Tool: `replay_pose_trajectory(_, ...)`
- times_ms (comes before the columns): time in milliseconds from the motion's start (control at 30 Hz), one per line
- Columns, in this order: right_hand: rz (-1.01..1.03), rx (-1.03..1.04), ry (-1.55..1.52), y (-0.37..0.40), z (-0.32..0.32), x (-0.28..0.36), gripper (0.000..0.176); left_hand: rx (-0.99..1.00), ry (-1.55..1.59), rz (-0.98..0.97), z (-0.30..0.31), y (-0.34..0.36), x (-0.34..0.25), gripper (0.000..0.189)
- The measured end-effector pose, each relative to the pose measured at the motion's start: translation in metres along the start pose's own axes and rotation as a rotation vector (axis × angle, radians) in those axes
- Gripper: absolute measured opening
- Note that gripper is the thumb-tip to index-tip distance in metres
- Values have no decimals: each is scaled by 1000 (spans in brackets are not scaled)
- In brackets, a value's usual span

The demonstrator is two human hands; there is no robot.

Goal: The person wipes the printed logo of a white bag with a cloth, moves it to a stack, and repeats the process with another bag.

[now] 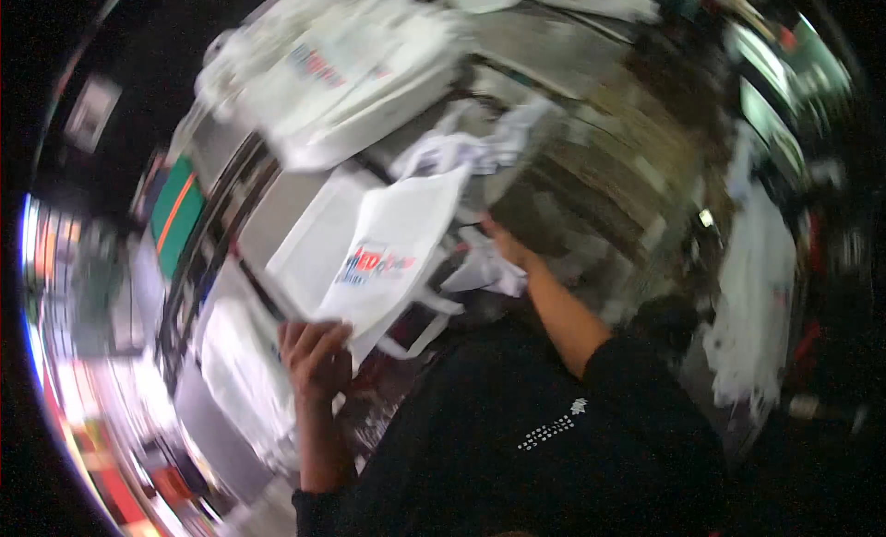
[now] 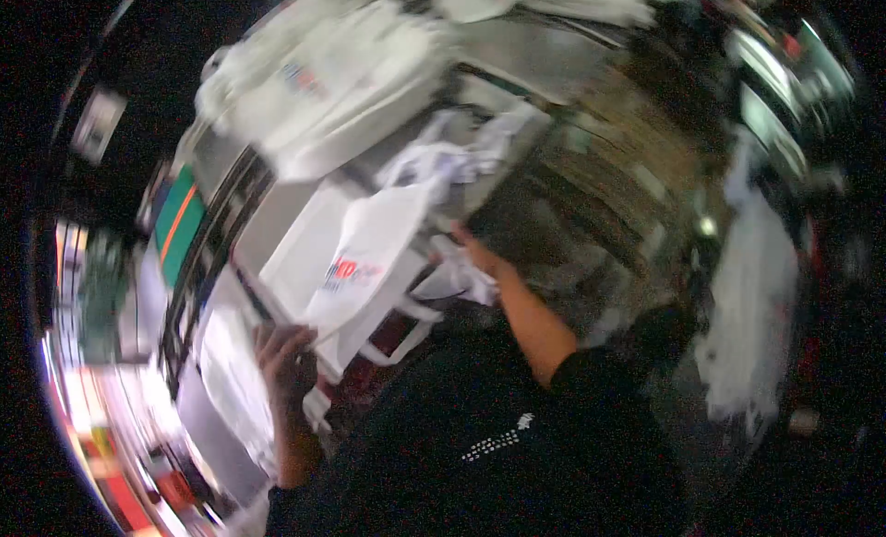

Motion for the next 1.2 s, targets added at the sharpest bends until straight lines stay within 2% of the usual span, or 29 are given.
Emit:
replay_pose_trajectory(133,95,-5,296,-20,29,52,98,105,136,-378,-2,-47,-103,21)
replay_pose_trajectory(200,96,35,455,-26,41,77,106,188,221,-542,-2,-78,-169,24)
replay_pose_trajectory(233,89,62,534,-26,47,84,109,218,265,-638,2,-90,-201,25)
replay_pose_trajectory(267,164,105,574,1,33,98,107,249,296,-724,2,-101,-232,26)
replay_pose_trajectory(333,-237,-176,552,146,11,105,87,279,336,-922,-5,-114,-296,28)
replay_pose_trajectory(367,-214,-181,535,158,31,108,87,321,310,-1008,-10,-119,-330,29)
replay_pose_trajectory(400,-43,-74,726,160,41,119,83,374,293,-1102,-11,-124,-362,29)
replay_pose_trajectory(467,149,10,915,179,66,138,79,349,361,-1261,-2,-136,-414,27)
replay_pose_trajectory(500,107,66,1075,190,81,135,74,338,368,-1283,1,-144,-435,27)
replay_pose_trajectory(567,277,-19,1180,225,119,156,65,123,421,-1404,27,-153,-470,26)
replay_pose_trajectory(633,588,-383,1098,323,134,204,58,64,337,-1421,57,-173,-496,27)
replay_pose_trajectory(667,676,-630,1002,385,150,230,53,17,249,-1413,65,-180,-506,27)
replay_pose_trajectory(700,769,-862,871,451,164,251,49,-189,278,-1355,81,-186,-509,27)
replay_pose_trajectory(767,1370,-838,373,586,148,253,34,-332,259,-1328,91,-194,-513,26)
replay_pose_trajectory(800,1370,-1228,697,645,120,248,39,-403,248,-1310,96,-198,-515,25)
replay_pose_trajectory(833,1533,-1349,495,698,152,233,39,-355,262,-1314,81,-205,-528,26)
replay_pose_trajectory(867,1706,-1453,288,748,182,211,42,-308,275,-1317,66,-212,-540,26)
replay_pose_trajectory(900,1681,-1393,7,774,202,200,47,-360,407,-1360,37,-223,-549,29)
replay_pose_trajectory(933,1866,-1247,-64,782,195,199,52,-189,428,-1296,1,-242,-567,36)
replay_pose_trajectory(967,1902,-1267,-42,791,209,200,52,-101,500,-1160,-47,-260,-576,41)
replay_pose_trajectory(1000,1883,-1337,5,797,227,202,51,-143,569,-1036,-80,-269,-572,45)
replay_pose_trajectory(1033,1856,-1425,63,802,247,208,51,-54,531,-956,-127,-270,-565,50)
replay_pose_trajectory(1067,1809,-1525,126,804,270,216,51,197,356,-939,-153,-262,-559,55)
replay_pose_trajectory(1100,1742,-1630,186,803,293,223,51,83,487,-943,-131,-252,-533,59)
replay_pose_trajectory(1133,1665,-1738,238,798,312,226,50,229,406,-919,-145,-244,-505,75)
replay_pose_trajectory(1200,1474,-1944,323,789,342,230,50,292,459,-658,-165,-239,-422,69)
Point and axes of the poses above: each hand's wrist, its own y-axis away from the middle knuckle, its own z-axis out of the back of the hand, x = y × z, the point moved 10 cm from there along -y, towards the middle knuckle, and after that the axes turned 11 degrees about -y, right-handed, at the moved point
